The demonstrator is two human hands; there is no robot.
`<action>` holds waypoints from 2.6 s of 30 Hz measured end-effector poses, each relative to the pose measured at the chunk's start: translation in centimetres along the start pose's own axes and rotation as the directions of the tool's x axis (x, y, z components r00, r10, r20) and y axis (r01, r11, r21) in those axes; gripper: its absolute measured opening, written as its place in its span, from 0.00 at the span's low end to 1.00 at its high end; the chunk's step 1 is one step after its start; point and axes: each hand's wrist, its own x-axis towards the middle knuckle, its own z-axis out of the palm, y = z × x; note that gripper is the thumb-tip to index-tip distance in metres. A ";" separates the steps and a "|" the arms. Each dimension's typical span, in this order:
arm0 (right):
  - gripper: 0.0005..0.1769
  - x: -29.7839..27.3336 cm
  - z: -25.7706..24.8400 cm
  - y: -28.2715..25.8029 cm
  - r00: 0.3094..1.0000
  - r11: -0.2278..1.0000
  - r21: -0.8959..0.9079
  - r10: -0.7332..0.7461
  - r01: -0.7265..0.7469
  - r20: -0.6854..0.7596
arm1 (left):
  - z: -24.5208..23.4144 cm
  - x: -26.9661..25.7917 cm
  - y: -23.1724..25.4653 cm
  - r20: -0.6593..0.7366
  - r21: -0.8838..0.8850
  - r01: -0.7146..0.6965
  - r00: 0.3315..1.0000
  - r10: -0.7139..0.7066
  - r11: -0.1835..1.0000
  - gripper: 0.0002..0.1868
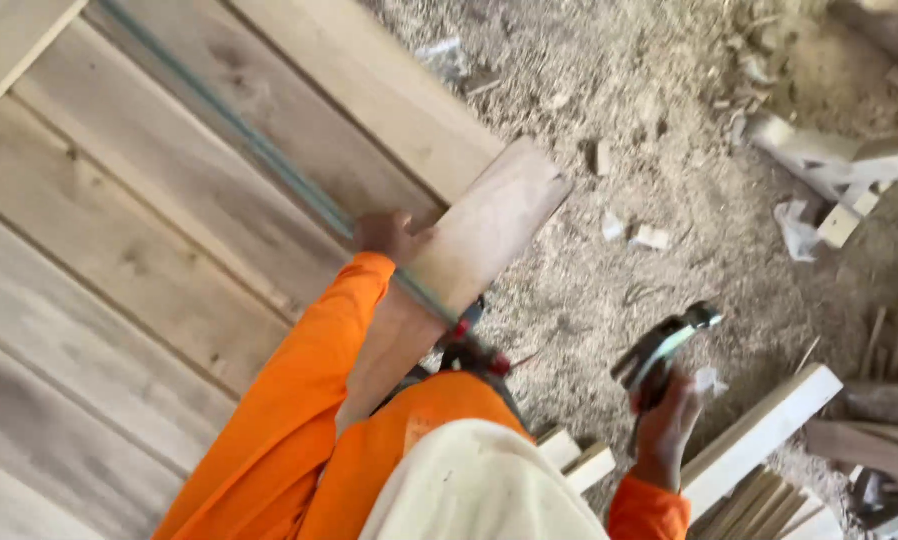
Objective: The person hammers nails into a wooden plank to secure it to a larger wooden structure. They use a hammer to drive the nails in and a clamp to hold the wood in place during the process.
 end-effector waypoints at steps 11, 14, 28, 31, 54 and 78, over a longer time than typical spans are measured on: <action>0.13 -10.3 6.8 1.4 0.978 0.878 -0.476 0.135 -0.045 0.157 | -8.8 -16.4 2.7 -0.303 -0.450 0.042 0.932 -0.197 0.892 0.29; 0.16 -12.1 7.3 2.2 0.979 0.780 -0.621 0.178 -0.078 0.100 | -9.3 -23.5 1.8 -0.173 -0.463 0.091 0.966 -0.190 0.882 0.26; 0.20 -3.2 0.7 5.6 0.983 0.659 -0.732 -0.161 0.175 0.089 | -14.4 -28.0 3.2 0.158 -0.535 0.153 0.984 -0.080 0.831 0.21; 0.20 -0.1 1.8 6.1 0.968 0.602 -0.758 -0.163 0.250 0.189 | -14.3 -27.0 7.1 0.330 -0.521 0.255 0.940 -0.083 0.814 0.25; 0.40 11.0 5.4 8.1 0.714 0.411 -0.794 0.370 0.448 0.595 | 12.0 -24.2 12.3 0.650 -0.588 0.716 0.695 -0.308 0.376 0.27; 0.42 10.5 10.0 25.7 0.548 0.766 -0.630 0.476 0.127 0.688 | 28.4 -13.4 10.2 0.552 -0.806 0.568 0.823 0.134 -0.167 0.11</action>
